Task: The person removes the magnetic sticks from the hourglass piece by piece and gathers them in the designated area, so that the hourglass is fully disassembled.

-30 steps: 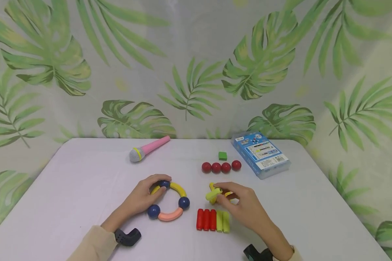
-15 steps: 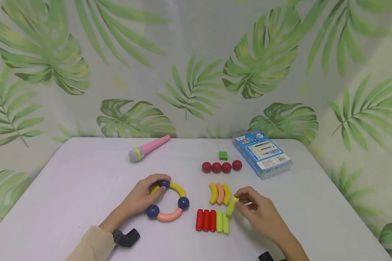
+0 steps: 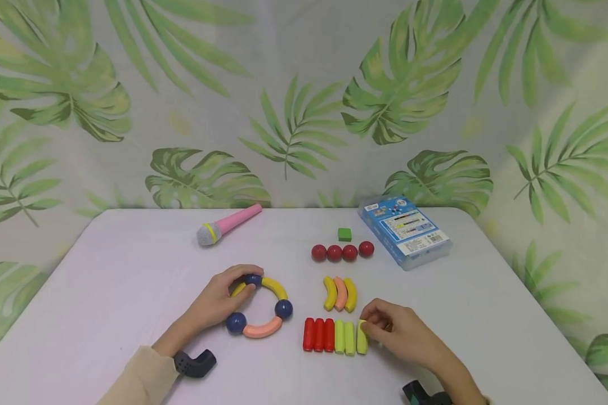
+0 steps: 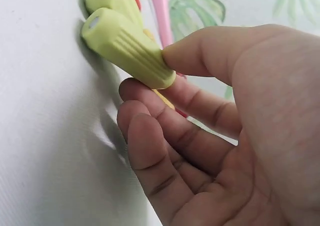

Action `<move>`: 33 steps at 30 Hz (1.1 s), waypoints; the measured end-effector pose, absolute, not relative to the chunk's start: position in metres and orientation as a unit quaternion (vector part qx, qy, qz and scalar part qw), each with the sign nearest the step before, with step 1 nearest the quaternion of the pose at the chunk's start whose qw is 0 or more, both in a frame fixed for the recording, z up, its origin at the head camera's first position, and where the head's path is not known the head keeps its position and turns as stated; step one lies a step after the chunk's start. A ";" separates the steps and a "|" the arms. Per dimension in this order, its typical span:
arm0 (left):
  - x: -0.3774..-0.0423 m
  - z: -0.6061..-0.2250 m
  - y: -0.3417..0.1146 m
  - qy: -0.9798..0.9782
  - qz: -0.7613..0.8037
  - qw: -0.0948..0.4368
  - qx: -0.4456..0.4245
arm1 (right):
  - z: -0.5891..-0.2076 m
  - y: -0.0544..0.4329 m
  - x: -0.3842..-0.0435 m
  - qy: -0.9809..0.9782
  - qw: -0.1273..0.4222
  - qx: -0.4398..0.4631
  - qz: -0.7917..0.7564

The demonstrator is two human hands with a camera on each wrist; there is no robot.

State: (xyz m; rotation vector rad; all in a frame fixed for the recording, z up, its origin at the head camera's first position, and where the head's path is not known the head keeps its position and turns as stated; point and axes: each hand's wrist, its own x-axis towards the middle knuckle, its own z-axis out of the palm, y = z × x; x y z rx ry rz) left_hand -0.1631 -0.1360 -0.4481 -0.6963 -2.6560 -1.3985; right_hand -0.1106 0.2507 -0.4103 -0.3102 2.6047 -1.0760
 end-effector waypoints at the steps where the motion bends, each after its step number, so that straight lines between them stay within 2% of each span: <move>1: -0.163 -0.448 -0.136 -0.862 -0.454 0.031 -0.225 | -0.410 0.250 -0.111 0.909 0.152 -0.109 -0.373; 23: -0.162 -0.446 -0.138 -0.861 -0.455 0.035 -0.226 | -0.408 0.251 -0.110 0.913 0.149 -0.151 -0.349; 33: -0.163 -0.447 -0.137 -0.864 -0.444 0.030 -0.235 | -0.407 0.235 -0.114 0.922 0.057 -0.171 -0.343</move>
